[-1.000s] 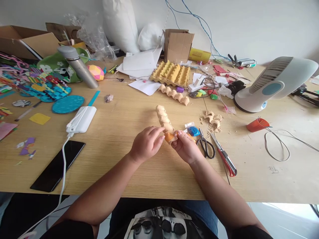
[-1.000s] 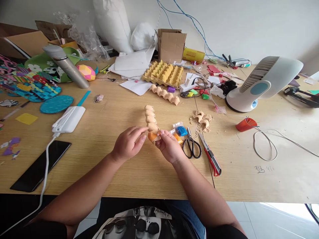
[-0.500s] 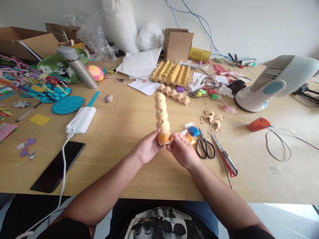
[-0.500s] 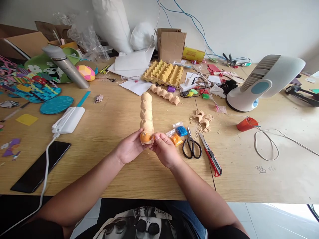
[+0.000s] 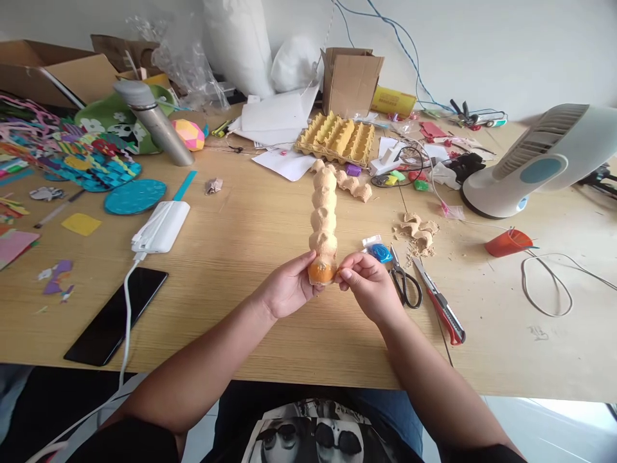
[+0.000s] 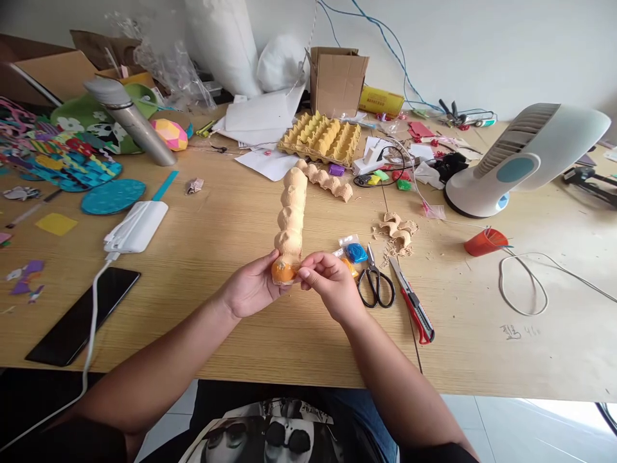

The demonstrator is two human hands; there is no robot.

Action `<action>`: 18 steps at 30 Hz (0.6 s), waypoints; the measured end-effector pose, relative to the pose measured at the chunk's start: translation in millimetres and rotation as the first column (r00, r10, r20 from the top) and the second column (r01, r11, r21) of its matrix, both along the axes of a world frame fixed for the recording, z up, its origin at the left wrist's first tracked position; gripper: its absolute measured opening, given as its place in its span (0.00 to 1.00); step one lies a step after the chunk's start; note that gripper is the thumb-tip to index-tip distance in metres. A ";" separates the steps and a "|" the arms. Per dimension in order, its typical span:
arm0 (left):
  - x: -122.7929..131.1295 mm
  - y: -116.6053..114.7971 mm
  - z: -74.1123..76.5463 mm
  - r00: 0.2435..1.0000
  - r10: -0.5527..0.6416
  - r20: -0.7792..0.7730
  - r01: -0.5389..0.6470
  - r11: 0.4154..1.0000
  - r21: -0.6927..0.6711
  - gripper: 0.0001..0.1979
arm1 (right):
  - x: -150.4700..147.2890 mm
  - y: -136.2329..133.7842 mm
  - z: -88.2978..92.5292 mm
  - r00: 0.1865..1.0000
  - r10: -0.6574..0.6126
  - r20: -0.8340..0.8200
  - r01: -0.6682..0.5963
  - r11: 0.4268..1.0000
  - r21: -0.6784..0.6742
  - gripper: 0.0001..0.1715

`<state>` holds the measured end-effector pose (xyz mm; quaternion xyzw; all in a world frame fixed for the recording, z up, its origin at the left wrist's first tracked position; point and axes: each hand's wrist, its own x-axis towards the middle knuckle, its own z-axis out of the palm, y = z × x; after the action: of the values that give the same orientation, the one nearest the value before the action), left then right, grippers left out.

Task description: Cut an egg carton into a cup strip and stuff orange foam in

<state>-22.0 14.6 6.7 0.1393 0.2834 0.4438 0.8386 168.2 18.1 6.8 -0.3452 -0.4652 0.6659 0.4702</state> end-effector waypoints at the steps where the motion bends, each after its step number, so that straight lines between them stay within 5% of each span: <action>1: 0.1 -0.3 -1.1 1.000 -0.020 -0.002 0.020 1.000 0.013 0.11 | -0.1 -0.6 1.2 1.000 0.010 -0.004 -0.010 1.000 -0.007 0.23; 18: 2.4 -6.2 -9.7 0.995 -0.090 -0.039 0.091 0.995 0.039 0.14 | -3.0 -9.2 7.3 0.987 -0.038 0.158 0.011 0.985 0.172 0.21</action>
<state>-19.6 8.4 -3.0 0.1772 0.2831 0.4083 0.8496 165.2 8.9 14.1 -0.3619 -0.5527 0.5877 0.4671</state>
